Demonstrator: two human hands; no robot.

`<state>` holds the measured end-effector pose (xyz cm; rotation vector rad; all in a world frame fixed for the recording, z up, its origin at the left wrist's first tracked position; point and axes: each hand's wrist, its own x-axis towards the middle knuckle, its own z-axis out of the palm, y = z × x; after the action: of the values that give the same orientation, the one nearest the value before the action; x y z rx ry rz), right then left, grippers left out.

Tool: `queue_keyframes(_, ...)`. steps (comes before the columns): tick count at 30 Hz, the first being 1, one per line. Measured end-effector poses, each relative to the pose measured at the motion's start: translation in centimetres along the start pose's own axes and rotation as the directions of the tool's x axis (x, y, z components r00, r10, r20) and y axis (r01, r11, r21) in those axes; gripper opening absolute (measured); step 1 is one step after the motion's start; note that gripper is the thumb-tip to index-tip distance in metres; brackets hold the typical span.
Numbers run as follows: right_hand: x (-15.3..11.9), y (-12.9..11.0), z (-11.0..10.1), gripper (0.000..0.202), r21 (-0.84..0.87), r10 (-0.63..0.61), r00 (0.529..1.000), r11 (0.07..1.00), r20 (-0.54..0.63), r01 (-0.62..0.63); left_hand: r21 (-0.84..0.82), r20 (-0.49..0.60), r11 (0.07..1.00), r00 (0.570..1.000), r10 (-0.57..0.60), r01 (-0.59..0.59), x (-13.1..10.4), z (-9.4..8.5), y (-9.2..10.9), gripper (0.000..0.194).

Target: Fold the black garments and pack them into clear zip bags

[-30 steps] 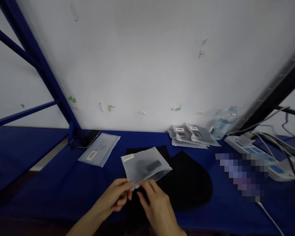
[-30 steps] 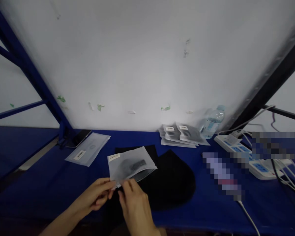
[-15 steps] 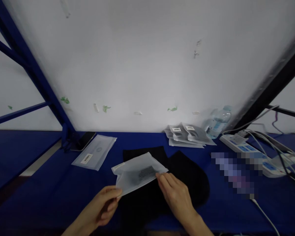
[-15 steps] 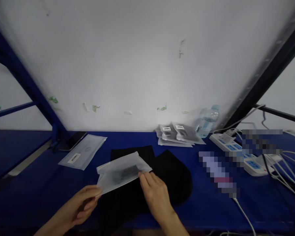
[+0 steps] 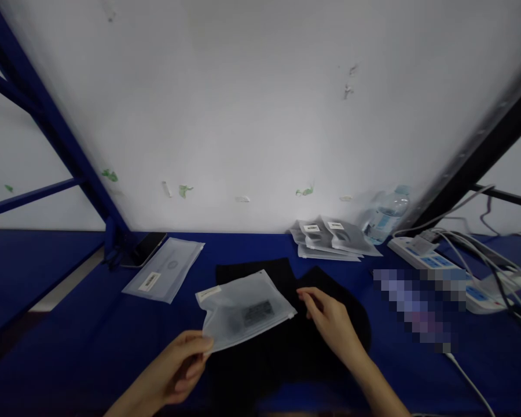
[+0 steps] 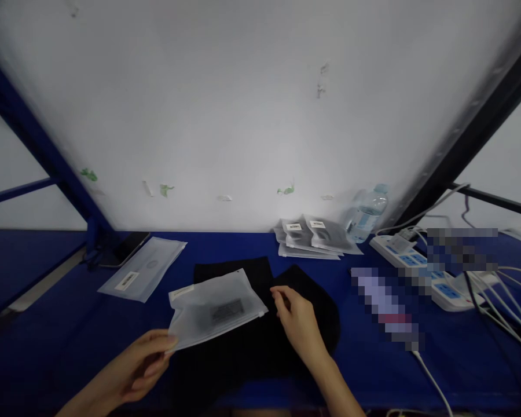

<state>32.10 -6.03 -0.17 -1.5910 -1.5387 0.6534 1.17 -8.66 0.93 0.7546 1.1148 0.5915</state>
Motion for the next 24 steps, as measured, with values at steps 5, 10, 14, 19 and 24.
queue_keyframes(5,2.7,-1.3,1.6,0.043,0.16,0.126,0.913,0.966,0.388,-0.202,0.032,0.061,0.998,0.997,0.05,-0.052,0.4,0.6,1.1,0.04)
queue_keyframes(10,7.3,-1.0,3.6,0.038,0.352,0.098,0.987,0.926,0.127,-0.137,0.055,-0.029,0.939,0.939,0.342,-0.34,1.5,1.3,3.2,0.033)
queue_keyframes(14,11.9,0.7,3.7,0.038,0.351,0.173,0.979,0.928,-0.106,-0.126,0.494,0.01,0.751,0.867,0.498,-0.437,2.0,2.1,2.4,0.037)
queue_keyframes(19,13.4,1.9,2.6,0.052,0.3,0.144,0.966,0.951,-0.217,-0.074,0.864,0.374,0.132,0.795,0.478,-0.486,1.5,2.1,-1.2,0.053)
queue_keyframes(24,9.9,1.7,0.5,0.037,-0.09,-0.065,0.969,0.995,-0.24,0.044,0.865,0.456,-0.029,0.76,0.464,-0.502,1.1,-0.2,-0.4,0.05)
